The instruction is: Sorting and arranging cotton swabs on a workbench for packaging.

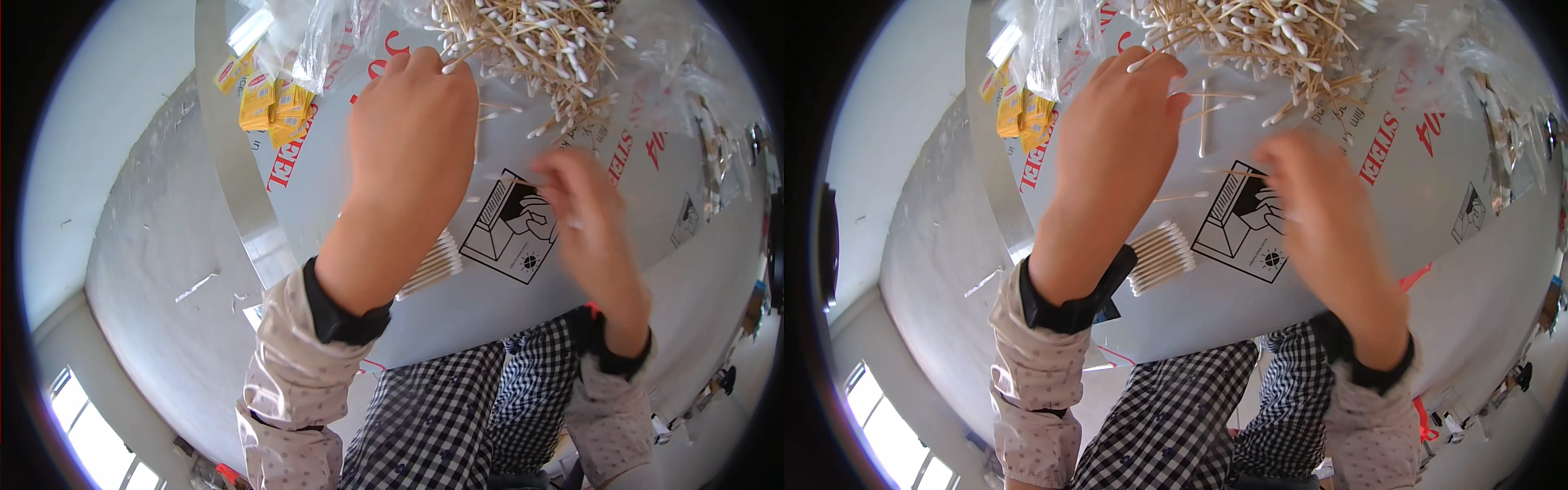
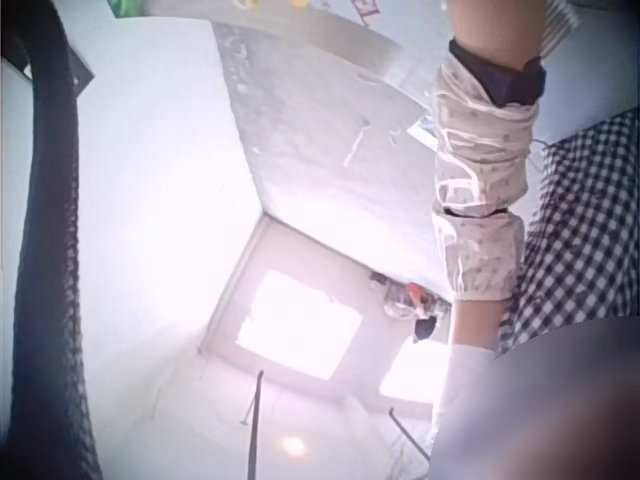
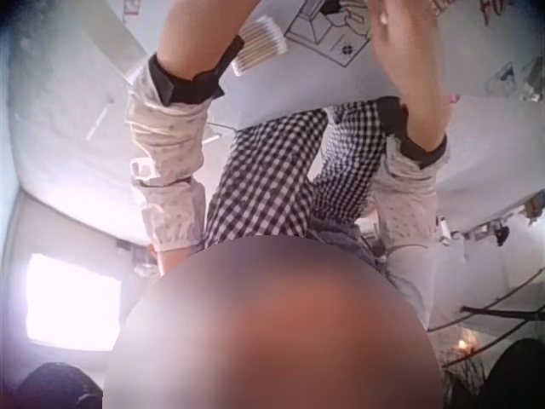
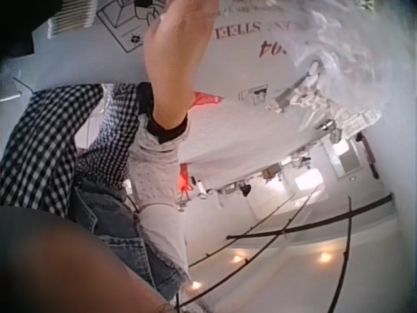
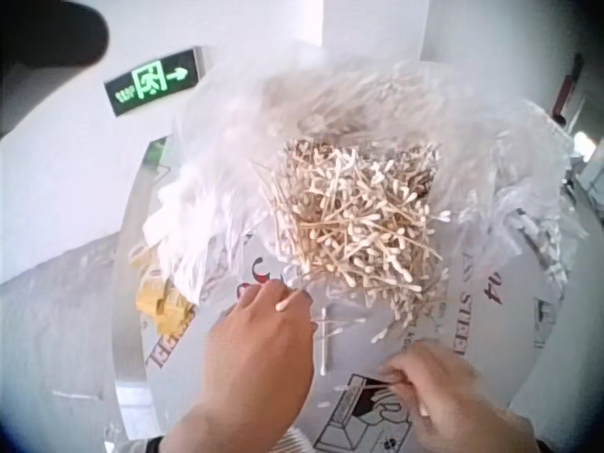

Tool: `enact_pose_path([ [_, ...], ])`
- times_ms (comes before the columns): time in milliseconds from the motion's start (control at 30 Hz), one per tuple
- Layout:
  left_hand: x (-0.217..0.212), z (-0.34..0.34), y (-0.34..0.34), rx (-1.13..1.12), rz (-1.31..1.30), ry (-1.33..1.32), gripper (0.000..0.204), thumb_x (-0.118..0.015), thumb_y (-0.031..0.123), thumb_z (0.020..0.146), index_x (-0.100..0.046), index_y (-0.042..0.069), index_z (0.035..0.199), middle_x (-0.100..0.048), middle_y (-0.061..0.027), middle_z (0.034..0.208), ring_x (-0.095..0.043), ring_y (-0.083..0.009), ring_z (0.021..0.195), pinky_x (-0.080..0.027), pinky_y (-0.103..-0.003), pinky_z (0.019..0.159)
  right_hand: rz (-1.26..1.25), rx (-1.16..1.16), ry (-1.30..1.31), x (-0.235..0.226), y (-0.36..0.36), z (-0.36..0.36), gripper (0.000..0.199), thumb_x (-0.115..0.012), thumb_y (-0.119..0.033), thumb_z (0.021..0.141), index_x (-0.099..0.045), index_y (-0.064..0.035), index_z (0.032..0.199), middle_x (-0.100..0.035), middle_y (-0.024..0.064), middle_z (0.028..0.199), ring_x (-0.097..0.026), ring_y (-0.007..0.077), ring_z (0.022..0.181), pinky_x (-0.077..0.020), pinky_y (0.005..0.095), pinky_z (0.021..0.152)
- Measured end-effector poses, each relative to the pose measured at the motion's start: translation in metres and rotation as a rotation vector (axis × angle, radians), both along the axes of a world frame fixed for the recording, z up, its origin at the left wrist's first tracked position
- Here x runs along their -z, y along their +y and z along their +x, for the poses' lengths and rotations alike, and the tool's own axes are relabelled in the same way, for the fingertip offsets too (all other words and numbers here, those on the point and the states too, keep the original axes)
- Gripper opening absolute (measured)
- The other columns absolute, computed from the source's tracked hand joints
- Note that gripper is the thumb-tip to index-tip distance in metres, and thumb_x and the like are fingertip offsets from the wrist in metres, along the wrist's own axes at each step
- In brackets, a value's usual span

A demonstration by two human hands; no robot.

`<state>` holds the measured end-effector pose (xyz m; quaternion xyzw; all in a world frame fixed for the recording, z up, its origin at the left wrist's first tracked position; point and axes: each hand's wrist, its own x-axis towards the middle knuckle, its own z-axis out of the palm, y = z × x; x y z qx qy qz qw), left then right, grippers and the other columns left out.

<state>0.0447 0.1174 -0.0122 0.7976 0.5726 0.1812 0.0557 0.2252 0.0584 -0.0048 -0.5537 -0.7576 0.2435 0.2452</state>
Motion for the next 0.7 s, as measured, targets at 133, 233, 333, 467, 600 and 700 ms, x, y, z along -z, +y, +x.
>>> enact_pose_path([
  [133, 0.011, 0.011, 0.002, -0.024, -0.017, -0.056, 0.015, -0.069, 0.012, 0.076, -0.062, 0.004, 0.086, -0.062, -0.0096, 0.092, -0.060, -0.0295, 0.088, -0.049, -0.039, 0.071, -0.182, 0.261, -0.065, -0.036, -0.048, 0.079, 0.008, -0.053, 0.001, 0.087, -0.052, -0.0003, 0.095, -0.051, 0.0084, 0.081, -0.051, 0.0176, 0.074, -0.0412, 0.0286, 0.067],
  [233, 0.010, 0.009, 0.000, -0.014, -0.012, -0.109, 0.015, -0.070, 0.013, 0.075, -0.060, 0.004, 0.082, -0.062, -0.0095, 0.087, -0.060, -0.0293, 0.083, -0.049, -0.038, 0.069, -0.322, 0.479, -0.240, -0.043, -0.111, 0.139, 0.008, -0.053, 0.001, 0.087, -0.051, -0.0010, 0.094, -0.050, 0.0071, 0.080, -0.048, 0.0159, 0.071, -0.0398, 0.0272, 0.065],
  [333, 0.021, -0.002, -0.002, 0.018, -0.091, -0.174, 0.014, -0.070, 0.010, 0.075, -0.060, 0.002, 0.081, -0.061, -0.0103, 0.082, -0.061, -0.0283, 0.077, -0.049, -0.036, 0.067, -0.469, 0.561, -0.334, -0.022, -0.167, 0.194, 0.011, -0.054, 0.001, 0.086, -0.052, -0.0016, 0.096, -0.051, 0.0070, 0.082, -0.048, 0.0159, 0.072, -0.0403, 0.0274, 0.065],
  [467, 0.007, -0.030, -0.009, 0.016, -0.272, -0.283, 0.010, -0.067, 0.004, 0.077, -0.060, -0.001, 0.082, -0.061, -0.0114, 0.077, -0.061, -0.0243, 0.072, -0.048, -0.032, 0.066, -0.594, 0.598, -0.359, 0.006, -0.202, 0.227, 0.024, -0.056, -0.001, 0.085, -0.055, -0.0051, 0.108, -0.056, 0.0061, 0.100, -0.050, 0.0150, 0.073, -0.0412, 0.0265, 0.065],
  [600, -0.004, -0.047, -0.023, 0.069, -0.394, -0.313, 0.010, -0.066, 0.003, 0.078, -0.062, -0.001, 0.086, -0.062, -0.0113, 0.078, -0.060, -0.0224, 0.072, -0.047, -0.031, 0.065, -0.302, 0.697, -0.315, -0.008, -0.155, 0.182, 0.042, -0.058, -0.001, 0.085, -0.050, -0.0078, 0.125, -0.052, 0.0038, 0.125, -0.051, 0.0120, 0.080, -0.0418, 0.0245, 0.069],
  [700, -0.012, -0.062, -0.037, 0.071, -0.453, -0.315, 0.011, -0.066, 0.001, 0.078, -0.063, -0.001, 0.088, -0.061, -0.0104, 0.077, -0.060, -0.0213, 0.074, -0.047, -0.030, 0.067, -0.092, 0.449, -0.197, -0.031, -0.096, 0.103, 0.044, -0.058, -0.002, 0.086, -0.049, -0.0075, 0.129, -0.050, 0.0027, 0.132, -0.051, 0.0110, 0.088, -0.0421, 0.0243, 0.075],
])
